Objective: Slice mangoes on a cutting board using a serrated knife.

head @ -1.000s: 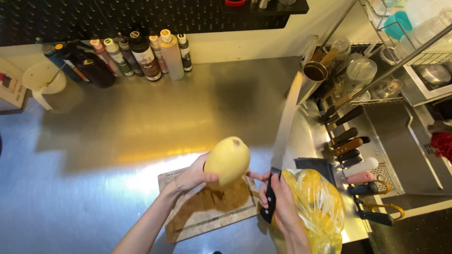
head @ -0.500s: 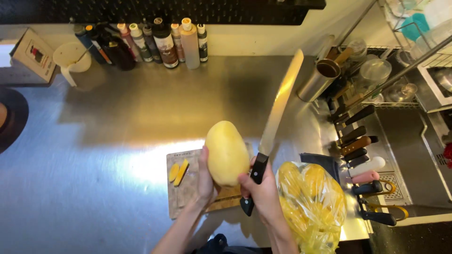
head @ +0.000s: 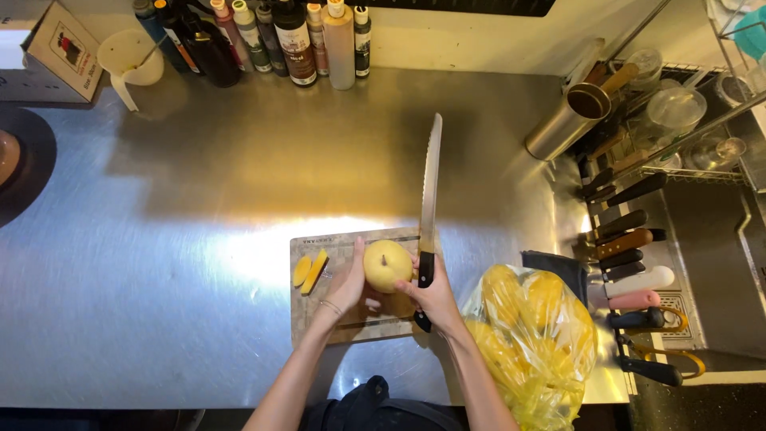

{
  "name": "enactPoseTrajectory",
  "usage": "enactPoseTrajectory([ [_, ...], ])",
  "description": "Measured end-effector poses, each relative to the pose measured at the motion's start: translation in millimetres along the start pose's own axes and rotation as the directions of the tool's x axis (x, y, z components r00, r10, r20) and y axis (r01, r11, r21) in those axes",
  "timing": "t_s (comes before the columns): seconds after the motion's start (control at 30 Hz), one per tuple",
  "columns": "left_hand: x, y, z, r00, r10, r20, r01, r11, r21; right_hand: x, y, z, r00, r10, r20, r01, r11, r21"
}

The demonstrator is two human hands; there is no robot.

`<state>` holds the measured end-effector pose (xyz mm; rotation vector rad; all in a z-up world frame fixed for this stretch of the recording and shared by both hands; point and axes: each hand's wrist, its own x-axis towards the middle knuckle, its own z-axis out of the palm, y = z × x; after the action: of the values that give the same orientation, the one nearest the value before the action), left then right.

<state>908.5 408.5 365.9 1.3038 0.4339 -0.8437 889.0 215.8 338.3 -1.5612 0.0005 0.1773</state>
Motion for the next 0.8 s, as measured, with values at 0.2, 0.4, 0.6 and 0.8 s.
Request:
enactPoseTrajectory([
  [0.2,-25.9,-18.2,7.2,0.812,0.505,-0.292,-0.238,0.743,0.625,7.8,27.0,-8.9,0.972,0.236,0.019,-0.236,0.971,0.043],
  [0.4,-33.0,-25.5,-0.4,0.551,0.834,0.040,-0.571,0.341,0.747,6.0,10.7,-14.8,0.992,0.049,0.113,-0.037,0.994,-0.105],
  [0.6,-37.0,-29.4,5.2,0.439,0.895,-0.078,-0.587,0.352,0.729,-47.9,-60.1,-3.6,0.987,0.145,-0.070,-0.161,0.891,-0.424],
  [0.8,-38.3,-44.7,11.8,0.376,0.914,-0.154,-0.556,0.355,0.751,-88.3,-88.0,8.4,0.971,0.182,-0.155,-0.236,0.623,-0.746],
])
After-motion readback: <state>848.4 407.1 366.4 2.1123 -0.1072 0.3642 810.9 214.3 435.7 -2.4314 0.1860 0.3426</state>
